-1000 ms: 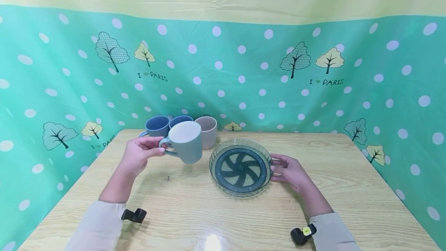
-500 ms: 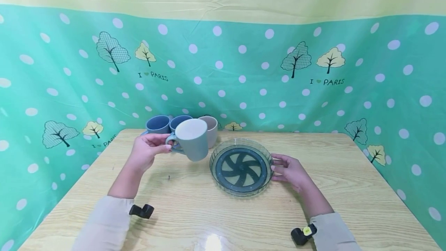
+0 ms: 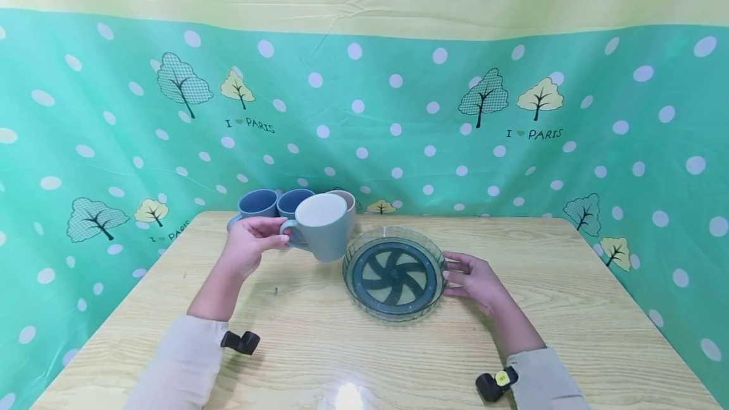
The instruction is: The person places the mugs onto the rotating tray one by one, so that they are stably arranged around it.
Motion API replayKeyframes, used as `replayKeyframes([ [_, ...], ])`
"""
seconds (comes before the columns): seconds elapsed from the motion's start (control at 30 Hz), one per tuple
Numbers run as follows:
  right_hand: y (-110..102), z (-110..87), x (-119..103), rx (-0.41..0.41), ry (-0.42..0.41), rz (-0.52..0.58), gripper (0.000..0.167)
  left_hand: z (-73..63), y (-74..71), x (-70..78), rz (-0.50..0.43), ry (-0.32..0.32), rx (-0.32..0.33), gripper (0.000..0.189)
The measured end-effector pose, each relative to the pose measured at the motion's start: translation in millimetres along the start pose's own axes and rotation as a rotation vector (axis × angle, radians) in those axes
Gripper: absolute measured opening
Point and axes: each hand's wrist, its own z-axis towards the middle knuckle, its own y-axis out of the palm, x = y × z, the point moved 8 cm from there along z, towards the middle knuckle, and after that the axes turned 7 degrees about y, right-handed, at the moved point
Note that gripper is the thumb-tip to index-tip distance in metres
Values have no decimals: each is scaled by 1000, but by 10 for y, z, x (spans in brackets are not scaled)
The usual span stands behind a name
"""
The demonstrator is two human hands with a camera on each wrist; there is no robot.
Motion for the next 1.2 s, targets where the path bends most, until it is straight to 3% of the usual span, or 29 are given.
replayKeyframes([
  [0.5,-10,23,24,3,-5,6,59,121,124,-76,-10,-50,-19,30],
  [0.8,-7,7,13,10,-4,9,59,203,270,-86,36,-86,-46,36],
  [1.2,-30,28,53,0,-2,12,60,306,445,-107,67,-75,-81,31],
])
